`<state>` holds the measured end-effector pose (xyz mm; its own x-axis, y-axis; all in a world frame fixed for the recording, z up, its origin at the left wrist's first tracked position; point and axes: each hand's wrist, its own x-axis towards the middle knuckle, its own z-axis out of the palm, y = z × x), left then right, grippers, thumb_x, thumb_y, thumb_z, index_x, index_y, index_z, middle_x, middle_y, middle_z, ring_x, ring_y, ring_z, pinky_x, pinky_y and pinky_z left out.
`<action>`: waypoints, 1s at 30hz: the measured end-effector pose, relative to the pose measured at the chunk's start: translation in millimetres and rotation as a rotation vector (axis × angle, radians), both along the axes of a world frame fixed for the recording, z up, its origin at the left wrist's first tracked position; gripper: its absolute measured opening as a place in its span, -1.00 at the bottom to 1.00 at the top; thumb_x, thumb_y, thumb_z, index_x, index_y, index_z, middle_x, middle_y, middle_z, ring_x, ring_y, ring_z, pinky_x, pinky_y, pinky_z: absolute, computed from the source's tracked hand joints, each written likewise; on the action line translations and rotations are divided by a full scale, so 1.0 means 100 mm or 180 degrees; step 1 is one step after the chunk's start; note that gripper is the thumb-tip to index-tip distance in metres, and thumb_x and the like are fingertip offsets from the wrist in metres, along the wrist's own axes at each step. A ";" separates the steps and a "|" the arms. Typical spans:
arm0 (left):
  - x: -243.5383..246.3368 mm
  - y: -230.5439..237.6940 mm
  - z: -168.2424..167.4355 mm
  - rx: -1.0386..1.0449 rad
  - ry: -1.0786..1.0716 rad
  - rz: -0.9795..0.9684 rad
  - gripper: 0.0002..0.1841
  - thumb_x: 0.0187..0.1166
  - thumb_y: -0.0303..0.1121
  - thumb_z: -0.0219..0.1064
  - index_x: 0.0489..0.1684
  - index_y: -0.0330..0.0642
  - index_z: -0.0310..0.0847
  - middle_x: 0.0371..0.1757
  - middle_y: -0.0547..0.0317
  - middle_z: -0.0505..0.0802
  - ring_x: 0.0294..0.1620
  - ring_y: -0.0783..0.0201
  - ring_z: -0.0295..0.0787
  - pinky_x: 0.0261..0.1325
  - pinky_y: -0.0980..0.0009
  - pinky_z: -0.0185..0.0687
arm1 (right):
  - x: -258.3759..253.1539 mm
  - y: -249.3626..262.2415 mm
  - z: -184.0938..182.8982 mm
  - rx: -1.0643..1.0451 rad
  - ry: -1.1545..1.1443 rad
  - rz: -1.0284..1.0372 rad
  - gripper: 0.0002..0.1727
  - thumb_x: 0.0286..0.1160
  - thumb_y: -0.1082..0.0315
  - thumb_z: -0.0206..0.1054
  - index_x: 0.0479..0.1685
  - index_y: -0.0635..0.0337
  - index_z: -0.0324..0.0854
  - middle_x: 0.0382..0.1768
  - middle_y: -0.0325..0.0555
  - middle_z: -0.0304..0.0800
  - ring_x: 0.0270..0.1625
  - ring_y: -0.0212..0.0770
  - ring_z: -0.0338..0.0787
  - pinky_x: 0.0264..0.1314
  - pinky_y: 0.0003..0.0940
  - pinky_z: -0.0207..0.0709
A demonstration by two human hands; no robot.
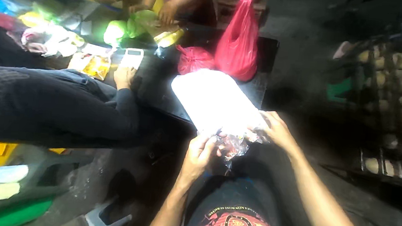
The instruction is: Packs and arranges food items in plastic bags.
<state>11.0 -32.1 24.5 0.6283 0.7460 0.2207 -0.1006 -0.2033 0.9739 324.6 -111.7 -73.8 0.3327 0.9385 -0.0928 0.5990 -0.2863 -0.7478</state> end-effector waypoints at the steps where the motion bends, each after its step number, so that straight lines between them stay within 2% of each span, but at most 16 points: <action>1: 0.00 -0.02 -0.01 0.0003 0.0001 0.0031 -0.71 0.80 -0.50 0.00 0.16 -0.41 0.66 -0.02 0.14 0.88 -0.30 0.48 0.78 -0.18 0.53 0.77 | 0.04 0.04 -0.03 -0.0013 0.0034 0.0009 -0.50 0.62 0.23 0.33 0.55 0.07 0.58 0.39 0.15 0.65 0.34 0.10 0.72 0.41 0.18 0.57; 2: 0.00 -0.03 -0.03 0.0000 0.0003 0.0078 -0.71 0.81 -0.50 0.00 0.16 -0.42 0.65 -0.02 0.13 0.89 -0.31 0.47 0.77 -0.20 0.53 0.76 | 0.08 0.07 -0.05 -0.0012 0.0089 0.0043 -0.52 0.61 0.23 0.36 0.51 0.09 0.61 0.35 0.14 0.67 0.30 0.08 0.74 0.40 0.15 0.58; 4: 0.01 -0.04 -0.06 -0.0062 0.0030 0.0262 -0.73 0.79 -0.49 0.02 0.12 -0.41 0.65 -0.16 0.16 0.88 -0.35 0.44 0.77 -0.24 0.51 0.76 | 0.13 0.12 -0.03 0.0016 0.0076 0.0103 -0.55 0.56 0.23 0.42 0.40 0.19 0.64 0.30 0.16 0.70 0.25 0.08 0.76 0.36 0.13 0.61; 7: 0.02 -0.04 -0.10 -0.0283 0.0189 0.0462 -0.74 0.77 -0.50 0.06 0.18 -0.40 0.64 -0.15 0.18 0.88 -0.29 0.43 0.81 -0.17 0.49 0.80 | 0.11 0.17 0.11 -0.0234 -0.0307 0.0388 -0.64 0.54 0.27 0.43 0.20 0.30 0.67 0.25 0.23 0.69 0.21 0.19 0.76 0.30 0.26 0.60; 9: 0.01 -0.02 -0.11 -0.0344 0.0074 0.0562 -0.74 0.77 -0.50 0.07 0.11 -0.40 0.68 -0.27 0.21 0.86 -0.36 0.43 0.78 -0.22 0.50 0.77 | 0.17 0.28 0.45 -0.0694 -0.0447 0.0914 -0.62 0.55 0.23 0.43 0.25 0.25 0.68 0.30 0.22 0.66 0.28 0.22 0.72 0.35 0.33 0.53; 11: -0.04 0.05 -0.13 -0.0376 -0.0055 0.0544 -0.74 0.79 -0.49 0.04 0.04 -0.39 0.69 -0.34 0.22 0.85 -0.40 0.44 0.75 -0.25 0.52 0.74 | 0.16 0.53 0.86 -0.0627 -0.0500 0.1295 -0.53 0.40 0.20 0.57 0.29 0.15 0.73 0.33 0.17 0.67 0.34 0.23 0.68 0.37 0.34 0.50; 13: -0.10 0.13 -0.17 -0.0498 -0.0048 0.0332 -0.72 0.80 -0.48 0.02 0.07 -0.39 0.68 -0.35 0.23 0.85 -0.39 0.43 0.77 -0.23 0.50 0.76 | 0.03 0.91 1.23 -0.0297 -0.0401 0.1792 -0.40 0.25 0.18 0.65 0.36 0.10 0.70 0.31 0.10 0.68 0.31 0.12 0.68 0.33 0.19 0.57; 15: -0.15 0.22 -0.23 -0.0645 0.0007 0.0167 -0.73 0.80 -0.47 0.01 0.02 -0.37 0.68 -0.34 0.23 0.86 -0.35 0.41 0.82 -0.19 0.45 0.82 | -0.13 1.38 1.47 -0.0245 0.0007 0.2550 -0.33 0.24 0.17 0.61 0.43 0.11 0.59 0.29 -0.01 0.72 0.24 -0.09 0.74 0.24 -0.09 0.68; 16: -0.17 0.27 -0.24 -0.0720 0.0007 0.0178 -0.72 0.80 -0.47 0.01 -0.01 -0.37 0.68 -0.34 0.23 0.86 -0.33 0.40 0.84 -0.16 0.43 0.84 | -0.20 1.60 1.55 -0.0454 0.0087 0.2850 -0.29 0.24 0.24 0.65 0.47 0.18 0.55 0.29 0.06 0.73 0.22 -0.03 0.75 0.25 -0.03 0.66; 18: -0.27 0.38 -0.22 -0.0809 -0.0011 0.0327 -0.73 0.78 -0.48 0.02 -0.04 -0.36 0.68 -0.32 0.21 0.86 -0.29 0.38 0.84 -0.11 0.42 0.84 | -0.33 1.85 1.60 -0.0905 -0.0195 0.3114 -0.30 0.25 0.36 0.65 0.49 0.19 0.53 0.25 0.11 0.75 0.20 0.08 0.76 0.29 0.13 0.61; 21: -0.39 0.54 -0.22 -0.0843 -0.0070 0.0479 -0.76 0.76 -0.50 0.06 -0.06 -0.32 0.71 -0.29 0.24 0.86 -0.25 0.42 0.81 -0.10 0.50 0.79 | -0.42 1.77 1.48 -0.1408 -0.0851 0.2998 -0.30 0.21 0.48 0.64 0.50 0.14 0.60 0.22 0.16 0.77 0.21 0.21 0.79 0.31 0.32 0.58; 22: -0.43 0.59 -0.24 -0.0886 -0.0057 0.0455 -0.77 0.74 -0.51 0.08 -0.08 -0.32 0.72 -0.29 0.23 0.86 -0.26 0.42 0.81 -0.13 0.50 0.79 | -0.43 1.80 1.48 -0.1642 -0.0762 0.3009 -0.33 0.27 0.50 0.60 0.51 0.11 0.61 0.22 0.16 0.79 0.22 0.21 0.79 0.34 0.33 0.55; 23: -0.46 0.63 -0.27 -0.0899 0.0016 0.0409 -0.79 0.72 -0.50 0.12 -0.10 -0.31 0.73 -0.30 0.23 0.85 -0.28 0.42 0.81 -0.14 0.49 0.79 | -0.43 1.90 1.51 -0.1625 -0.0657 0.2944 -0.43 0.33 0.48 0.57 0.43 0.12 0.67 0.13 0.14 0.84 0.14 0.17 0.82 0.29 0.30 0.59; 26: -0.53 0.76 -0.34 -0.0560 0.0644 0.0356 -0.83 0.62 -0.35 0.31 -0.15 -0.22 0.79 -0.31 0.26 0.87 -0.26 0.45 0.83 -0.09 0.46 0.81 | -0.42 2.64 1.49 -0.0548 -0.0780 0.2386 -0.73 0.57 0.35 0.34 0.14 0.26 0.75 -0.06 0.08 0.85 0.00 0.01 0.84 0.19 0.13 0.68; 28: -0.58 0.83 -0.34 -0.0105 0.1132 0.0397 -0.81 0.56 -0.23 0.37 -0.21 -0.14 0.81 -0.32 0.31 0.86 -0.28 0.50 0.80 -0.12 0.49 0.76 | -0.53 3.29 1.32 -0.0187 -0.0833 0.1556 -0.67 0.67 0.21 0.25 0.12 0.28 0.73 -0.01 0.13 0.85 0.05 0.08 0.85 0.23 0.20 0.64; 30: -0.65 0.89 -0.32 0.0192 0.1430 0.0335 -0.78 0.56 -0.17 0.37 -0.26 -0.12 0.79 -0.38 0.31 0.82 -0.36 0.48 0.75 -0.21 0.47 0.73 | -0.68 3.85 1.01 -0.0239 -0.0798 0.0865 -0.48 0.58 -0.03 0.36 0.21 0.27 0.70 0.11 0.19 0.81 0.19 0.18 0.80 0.30 0.32 0.58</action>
